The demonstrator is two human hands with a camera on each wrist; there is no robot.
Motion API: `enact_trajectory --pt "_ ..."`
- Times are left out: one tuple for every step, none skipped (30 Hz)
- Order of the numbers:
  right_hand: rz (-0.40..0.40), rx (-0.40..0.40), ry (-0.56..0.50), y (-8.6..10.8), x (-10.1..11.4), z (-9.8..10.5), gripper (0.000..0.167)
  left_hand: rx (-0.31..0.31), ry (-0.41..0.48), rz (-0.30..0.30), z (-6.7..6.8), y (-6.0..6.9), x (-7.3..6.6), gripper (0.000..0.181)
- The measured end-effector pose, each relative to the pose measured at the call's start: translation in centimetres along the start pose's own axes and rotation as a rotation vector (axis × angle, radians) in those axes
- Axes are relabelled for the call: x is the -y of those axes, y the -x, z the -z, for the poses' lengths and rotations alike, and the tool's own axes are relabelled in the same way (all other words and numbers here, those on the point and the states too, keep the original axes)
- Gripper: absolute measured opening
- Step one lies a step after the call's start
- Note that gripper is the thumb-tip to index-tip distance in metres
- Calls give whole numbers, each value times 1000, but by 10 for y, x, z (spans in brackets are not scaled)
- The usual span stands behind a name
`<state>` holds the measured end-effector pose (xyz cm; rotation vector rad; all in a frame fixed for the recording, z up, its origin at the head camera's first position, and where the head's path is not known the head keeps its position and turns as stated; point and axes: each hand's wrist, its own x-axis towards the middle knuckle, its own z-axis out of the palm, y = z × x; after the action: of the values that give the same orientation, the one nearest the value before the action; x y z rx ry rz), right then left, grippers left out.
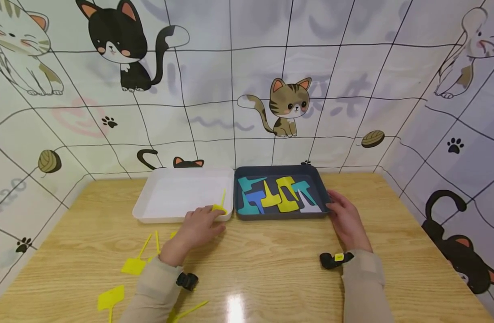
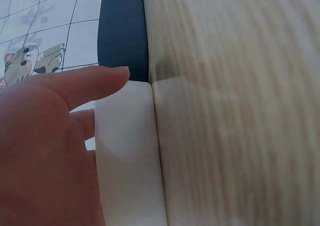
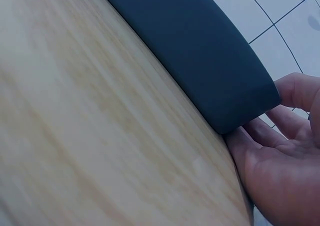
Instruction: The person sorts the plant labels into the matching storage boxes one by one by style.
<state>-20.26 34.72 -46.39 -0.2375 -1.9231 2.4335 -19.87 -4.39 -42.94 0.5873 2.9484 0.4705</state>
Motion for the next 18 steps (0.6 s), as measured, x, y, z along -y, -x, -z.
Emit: enact_trajectory --pt "2 -2 0 0 0 0 52 2 -12 3 0 0 0 43" --pt "8 0 -4 0 0 0 52 5 -22 7 0 0 0 44" --pt "13 2 -8 0 0 0 52 7 -31 9 0 1 -1 45" --pt "15 -2 -5 0 0 0 53 8 -33 9 0 1 -1 46" --pt "19 1 -5 0 0 0 53 8 -33 10 0 1 -1 47" --pt "23 5 -8 1 -1 0 53 11 -33 11 0 1 -2 47" --pt "25 9 -8 1 -1 1 53 12 -31 13 0 1 -2 47" --pt "28 16 -13 1 -1 1 54 14 -29 15 0 1 -2 47" --pt "28 16 -10 0 -1 1 54 16 -25 15 0 2 -2 47" --pt "29 18 -12 0 -1 1 54 17 -25 16 0 2 -2 47" --pt "30 23 -13 0 -2 1 54 17 -24 15 0 2 -2 47" --pt "30 22 -10 0 -2 1 54 20 -24 14 0 2 -2 47" --pt "31 19 -6 0 -1 1 54 21 -26 12 0 2 -2 48" --pt "31 15 -2 0 -1 0 53 21 -28 10 0 2 -1 48" --pt "30 7 8 0 0 0 53 21 -30 7 0 2 -1 48" --pt "27 2 13 0 0 0 53 22 -33 4 0 1 -1 48" --pt "24 -7 20 0 1 0 53 23 -32 2 0 1 -2 48" --pt "22 -9 20 0 1 0 53 26 -33 2 1 1 -2 48"
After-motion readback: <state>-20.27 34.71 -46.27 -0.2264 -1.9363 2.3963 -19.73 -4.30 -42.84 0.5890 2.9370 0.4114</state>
